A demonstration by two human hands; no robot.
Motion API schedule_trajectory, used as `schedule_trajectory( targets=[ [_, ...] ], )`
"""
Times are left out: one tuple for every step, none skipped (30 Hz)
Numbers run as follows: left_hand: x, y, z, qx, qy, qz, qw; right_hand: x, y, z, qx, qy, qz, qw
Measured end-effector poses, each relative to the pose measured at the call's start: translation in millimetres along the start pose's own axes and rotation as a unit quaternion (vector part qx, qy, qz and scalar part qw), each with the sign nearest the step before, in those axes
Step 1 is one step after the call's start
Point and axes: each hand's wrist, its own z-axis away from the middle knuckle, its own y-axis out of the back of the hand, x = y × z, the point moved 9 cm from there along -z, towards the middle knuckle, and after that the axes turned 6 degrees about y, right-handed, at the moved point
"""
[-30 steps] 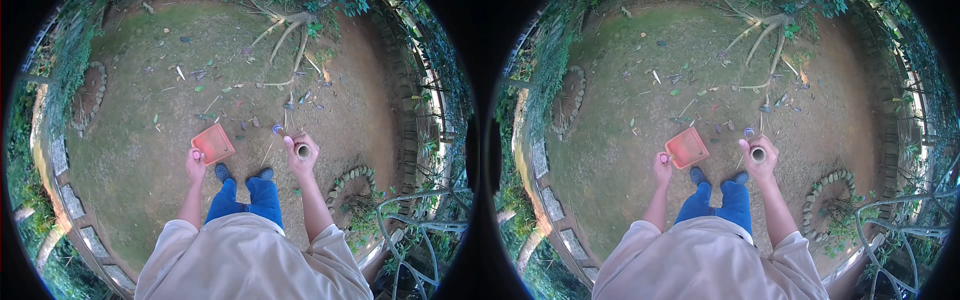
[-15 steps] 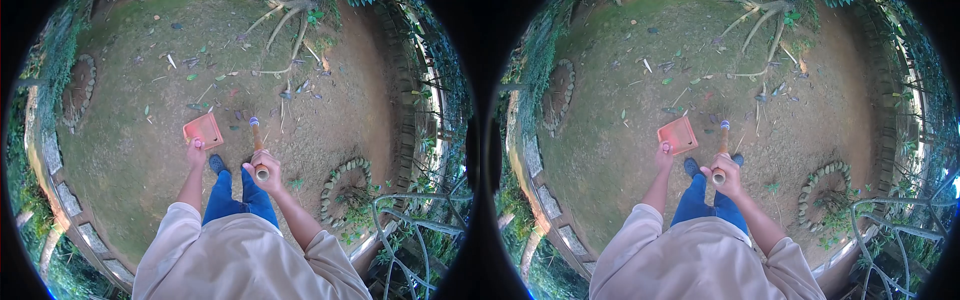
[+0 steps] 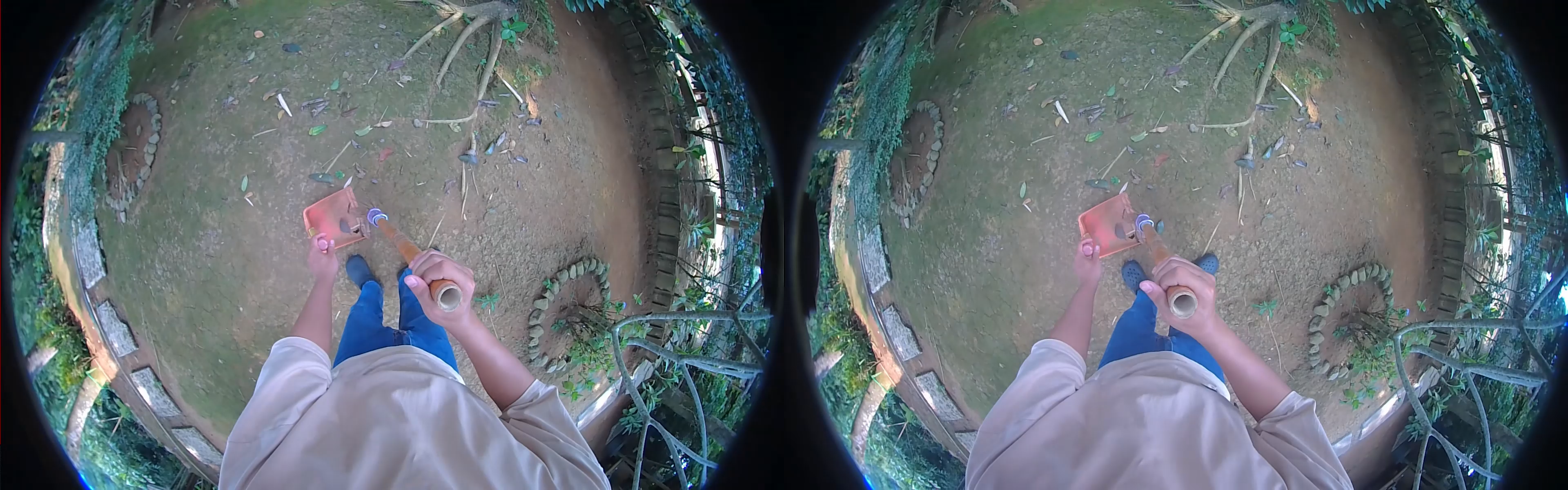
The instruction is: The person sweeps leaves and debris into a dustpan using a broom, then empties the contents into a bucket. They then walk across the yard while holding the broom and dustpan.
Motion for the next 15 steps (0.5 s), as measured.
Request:
schedule_trajectory(
  targets=[
    [-3,3,0,-0.009,0.013,-0.003,1.0,-3,-1,1,0.006,0.007,0.003,1.0],
    [-3,7,2,-0.007,0.006,0.006,1.0,-8,-6,2,-0.008,0.025,0.014,1.0],
    [-3,10,4,-0.006,-0.001,0.014,1.0,-14,-11,3,-0.022,0.042,0.026,0.999],
    [-2,13,5,-0.006,-0.009,0.022,1.0,-19,-15,3,-0.035,0.059,0.038,0.997],
    [-3,15,7,-0.007,-0.007,0.02,1.0,-19,-19,6,-0.048,0.062,0.053,0.995],
    [-5,18,7,-0.009,-0.006,0.017,1.0,-16,-23,9,-0.059,0.066,0.068,0.994],
    [-7,19,8,-0.01,-0.005,0.015,1.0,-13,-27,13,-0.071,0.069,0.084,0.992],
    [-9,20,9,-0.011,0.002,0.012,1.0,-6,-30,17,-0.076,0.061,0.1,0.99],
    [-10,20,10,-0.012,0.008,0.01,1.0,3,-32,22,-0.082,0.054,0.116,0.988],
    [-12,21,11,-0.013,0.014,0.007,1.0,12,-34,27,-0.087,0.046,0.131,0.987],
    [-13,22,12,-0.014,0.018,0.0,1.0,18,-36,32,-0.085,0.039,0.127,0.988],
    [-14,22,15,-0.015,0.023,-0.008,1.0,23,-39,36,-0.083,0.031,0.122,0.989],
    [-14,24,17,-0.016,0.027,-0.017,0.999,25,-42,40,-0.081,0.022,0.117,0.99],
    [-13,26,19,-0.017,0.025,-0.012,0.999,26,-45,44,-0.07,0.014,0.099,0.992],
    [-15,25,19,-0.019,0.022,-0.007,1.0,24,-49,44,-0.059,0.006,0.082,0.995]
  ],
)
